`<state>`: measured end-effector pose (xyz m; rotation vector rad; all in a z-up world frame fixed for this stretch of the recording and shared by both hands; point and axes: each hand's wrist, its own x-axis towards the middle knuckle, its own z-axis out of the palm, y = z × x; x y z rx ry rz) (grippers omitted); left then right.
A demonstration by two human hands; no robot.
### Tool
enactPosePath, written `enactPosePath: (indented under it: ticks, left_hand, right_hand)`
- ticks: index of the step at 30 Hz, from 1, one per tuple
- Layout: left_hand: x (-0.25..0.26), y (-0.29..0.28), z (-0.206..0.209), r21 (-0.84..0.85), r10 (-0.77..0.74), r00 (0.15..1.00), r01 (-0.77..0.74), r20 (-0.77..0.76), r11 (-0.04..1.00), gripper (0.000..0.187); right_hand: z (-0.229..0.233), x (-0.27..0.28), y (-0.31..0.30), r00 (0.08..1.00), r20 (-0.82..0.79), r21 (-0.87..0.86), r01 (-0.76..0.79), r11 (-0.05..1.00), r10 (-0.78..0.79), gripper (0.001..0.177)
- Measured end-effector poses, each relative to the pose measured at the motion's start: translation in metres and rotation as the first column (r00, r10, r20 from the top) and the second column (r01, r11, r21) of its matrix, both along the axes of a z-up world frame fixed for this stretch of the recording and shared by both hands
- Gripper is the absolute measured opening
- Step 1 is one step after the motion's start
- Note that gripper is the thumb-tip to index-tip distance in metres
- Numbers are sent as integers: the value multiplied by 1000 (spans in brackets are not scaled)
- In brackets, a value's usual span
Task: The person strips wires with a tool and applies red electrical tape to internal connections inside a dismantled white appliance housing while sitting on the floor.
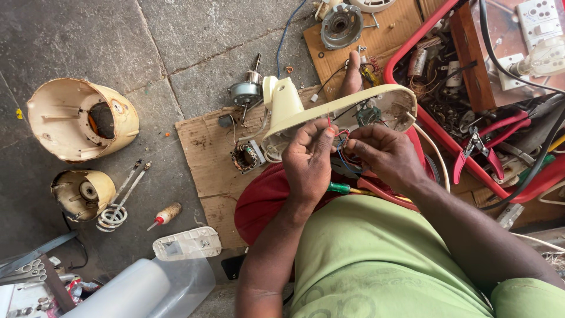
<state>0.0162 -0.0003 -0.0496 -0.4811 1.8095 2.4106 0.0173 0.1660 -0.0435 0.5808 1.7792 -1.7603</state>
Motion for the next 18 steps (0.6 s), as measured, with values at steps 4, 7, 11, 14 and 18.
enactPosePath:
  ticks: [4,7,11,14,18]
  left_hand:
    - [5,2,-1,49,-48,998,50,-39,998,19]
    - [6,4,-4,96,-41,999,42,-17,995,20]
    - [7,4,1,82,-94,996,94,-3,992,18]
    - [9,1,15,41,-153,988,153,0,987,16]
    - [4,-1,41,-266,-283,948,238,-147,934,13]
  right_hand:
    - [-2,1,-3,999,-10,37,40,999,-40,24]
    - [1,0,-4,998,-46,27,46,999,-45,25]
    - [12,2,-9,988,-127,310,-47,949,91,25]
    - [16,7,-9,982,-163,274,-51,960,99,26]
    - [11,22,-7,993,-104,-151,34,988,-50,32]
